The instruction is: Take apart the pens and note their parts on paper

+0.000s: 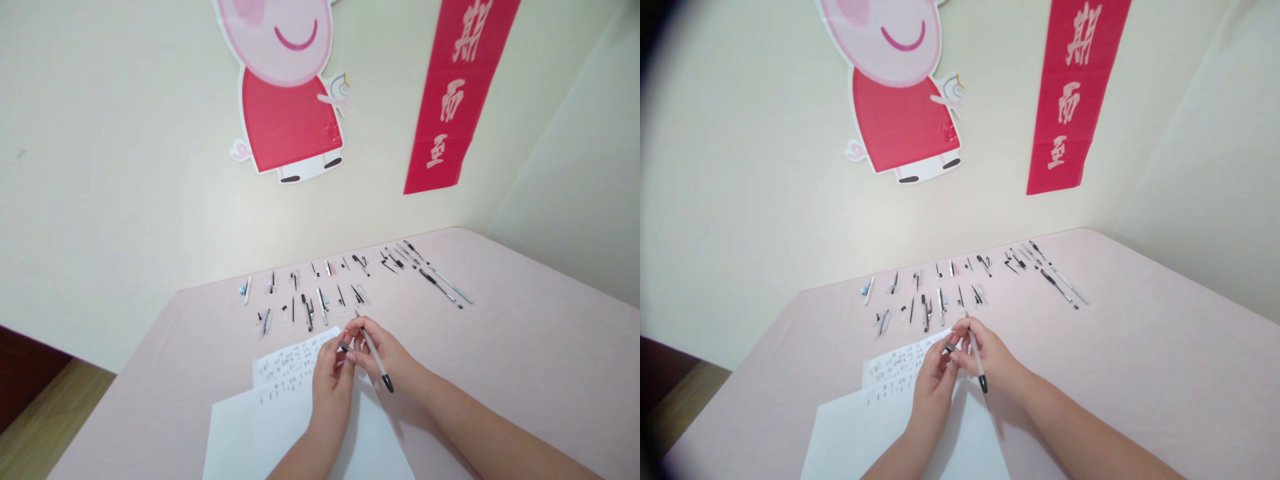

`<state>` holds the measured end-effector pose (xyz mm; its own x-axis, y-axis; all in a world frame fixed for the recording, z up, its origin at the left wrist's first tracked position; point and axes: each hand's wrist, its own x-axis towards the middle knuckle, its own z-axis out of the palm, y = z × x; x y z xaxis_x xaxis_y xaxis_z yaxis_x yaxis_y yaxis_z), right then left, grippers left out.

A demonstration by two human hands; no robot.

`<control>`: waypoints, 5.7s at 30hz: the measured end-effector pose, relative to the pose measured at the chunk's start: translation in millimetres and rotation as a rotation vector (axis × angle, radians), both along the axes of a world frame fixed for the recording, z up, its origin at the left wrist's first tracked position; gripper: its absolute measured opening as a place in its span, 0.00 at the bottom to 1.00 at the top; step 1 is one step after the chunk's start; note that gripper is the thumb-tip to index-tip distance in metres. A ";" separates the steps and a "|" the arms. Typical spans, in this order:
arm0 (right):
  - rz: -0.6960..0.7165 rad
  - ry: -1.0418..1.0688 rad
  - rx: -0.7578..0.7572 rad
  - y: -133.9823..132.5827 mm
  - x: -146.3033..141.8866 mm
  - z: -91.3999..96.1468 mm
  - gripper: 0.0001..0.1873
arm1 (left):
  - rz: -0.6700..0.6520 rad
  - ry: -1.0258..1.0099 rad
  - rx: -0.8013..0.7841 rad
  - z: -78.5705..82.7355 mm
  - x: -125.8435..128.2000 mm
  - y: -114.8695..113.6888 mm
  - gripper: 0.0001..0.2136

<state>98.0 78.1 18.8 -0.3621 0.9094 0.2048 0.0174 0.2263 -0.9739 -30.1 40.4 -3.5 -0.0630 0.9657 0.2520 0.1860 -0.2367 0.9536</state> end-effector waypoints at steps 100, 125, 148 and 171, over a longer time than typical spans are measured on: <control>0.102 0.194 -0.235 6.8 4.7 -1.6 0.16 | -0.029 -0.006 -0.092 -8.7 4.1 -3.5 0.25; -0.201 -0.165 0.240 46.3 63.8 6.0 0.08 | 0.177 -0.098 -0.177 7.8 -1.3 -1.4 0.19; -0.485 -0.769 0.592 55.1 77.3 -4.8 0.11 | 0.013 -0.026 -0.141 8.7 1.5 -3.5 0.13; -0.910 -1.366 0.133 80.0 157.3 -26.9 0.16 | -0.430 0.544 0.001 3.3 9.3 -15.3 0.08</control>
